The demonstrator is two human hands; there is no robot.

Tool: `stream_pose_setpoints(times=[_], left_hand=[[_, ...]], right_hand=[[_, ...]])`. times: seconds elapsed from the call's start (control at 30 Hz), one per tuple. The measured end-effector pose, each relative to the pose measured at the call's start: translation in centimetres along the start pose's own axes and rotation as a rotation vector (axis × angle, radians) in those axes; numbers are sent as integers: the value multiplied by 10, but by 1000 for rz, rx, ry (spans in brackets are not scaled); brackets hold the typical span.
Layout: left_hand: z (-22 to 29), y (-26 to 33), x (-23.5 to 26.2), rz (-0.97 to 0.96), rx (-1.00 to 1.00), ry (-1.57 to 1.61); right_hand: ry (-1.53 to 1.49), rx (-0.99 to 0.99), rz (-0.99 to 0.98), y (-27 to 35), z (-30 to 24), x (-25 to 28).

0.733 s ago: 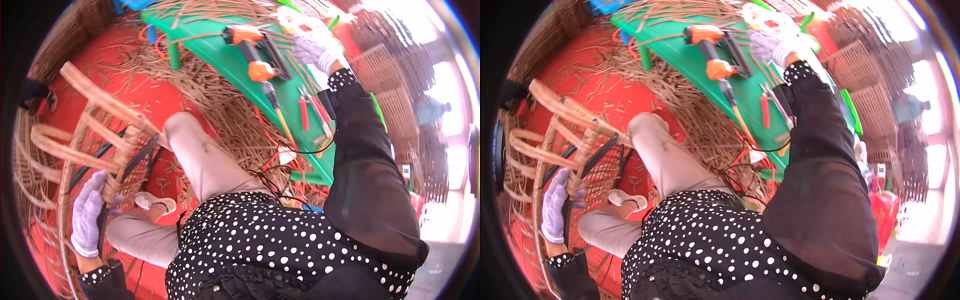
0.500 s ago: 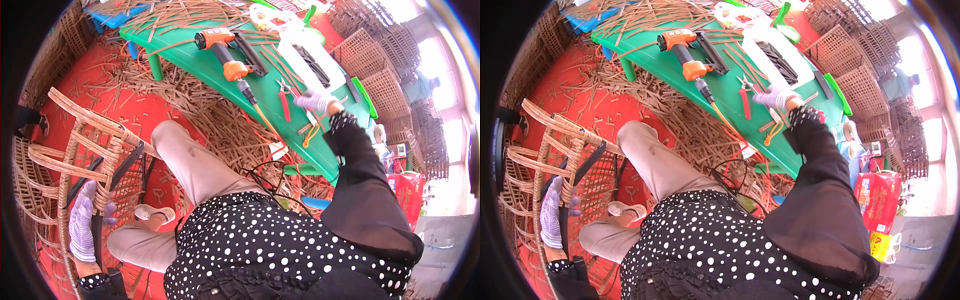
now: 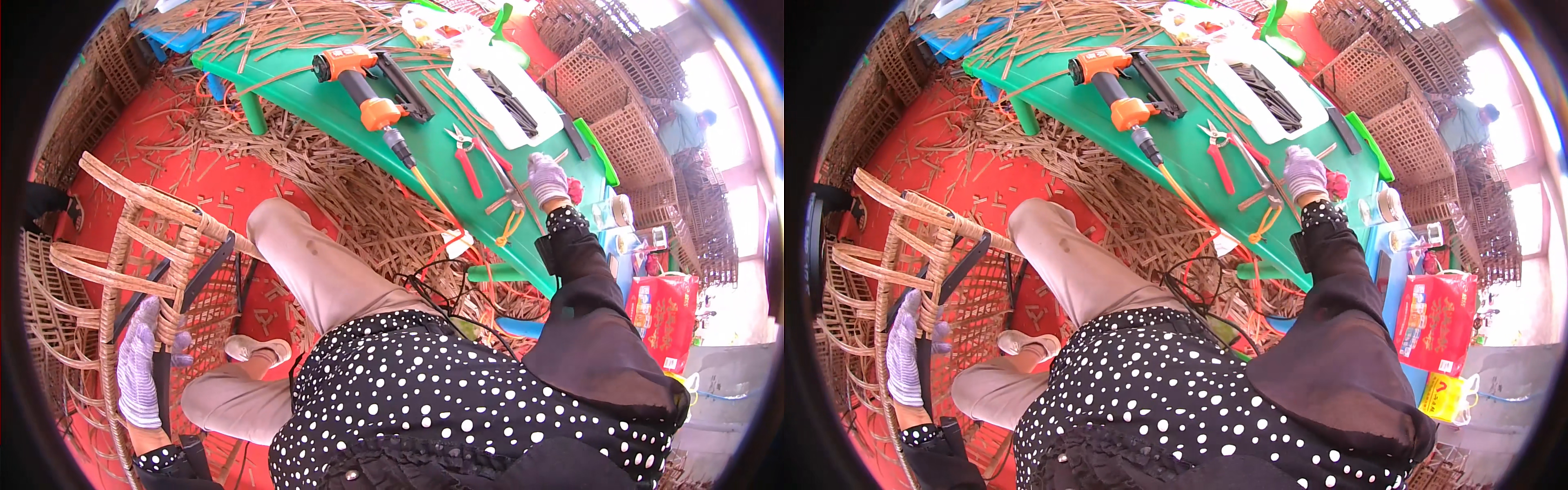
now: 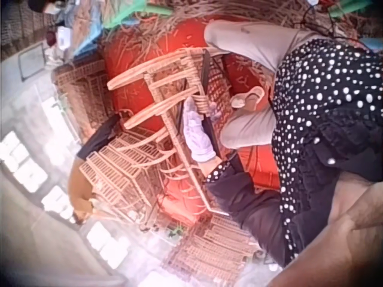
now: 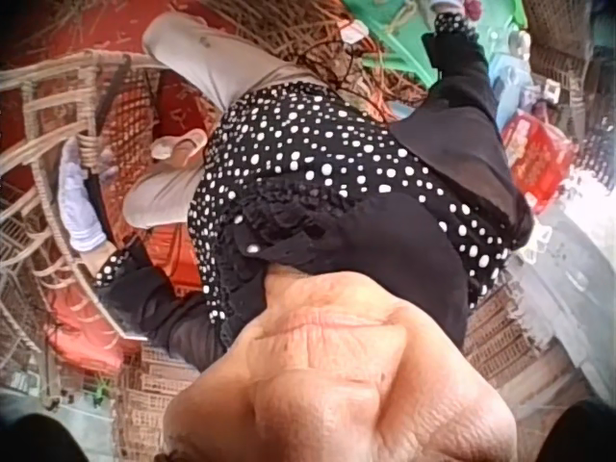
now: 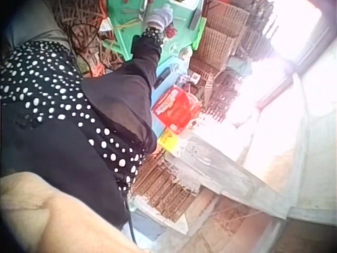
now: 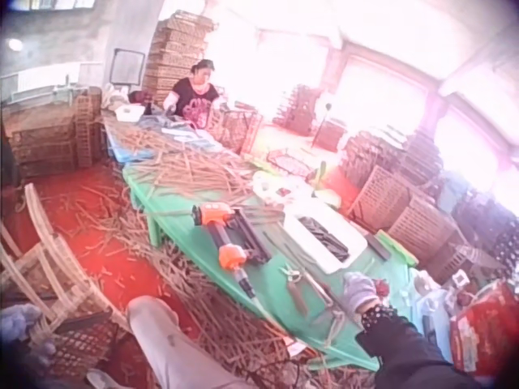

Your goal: Assembling and weaving a rattan chair frame using a nail gun, pliers, and cutters.

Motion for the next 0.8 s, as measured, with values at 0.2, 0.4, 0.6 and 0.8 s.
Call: stream_pose_setpoints(times=[0.2, 0.4, 0.6, 0.8], left_hand=[[-2, -1, -1, -3, -29, -27], [-5, -3, 4, -4, -62, -54], [-5, -4, 1, -2, -65, -34], [-2, 5, 12, -87, -196, 72]], right_hand=[[-71, 106, -244, 10, -74, 16], [227, 9, -483, 18, -39, -7], [-131, 46, -354, 18, -82, 25], [22, 216, -536, -24, -123, 10]])
Point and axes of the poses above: each hand's wrist, its own y-axis away from the middle knuckle, its own x-axis out of the back of the hand, z = x × y, the point moved 3 cm from there along -y, towards the middle knuckle, and after that the axes turned 11 degrees about -x, right-handed, at the moved point
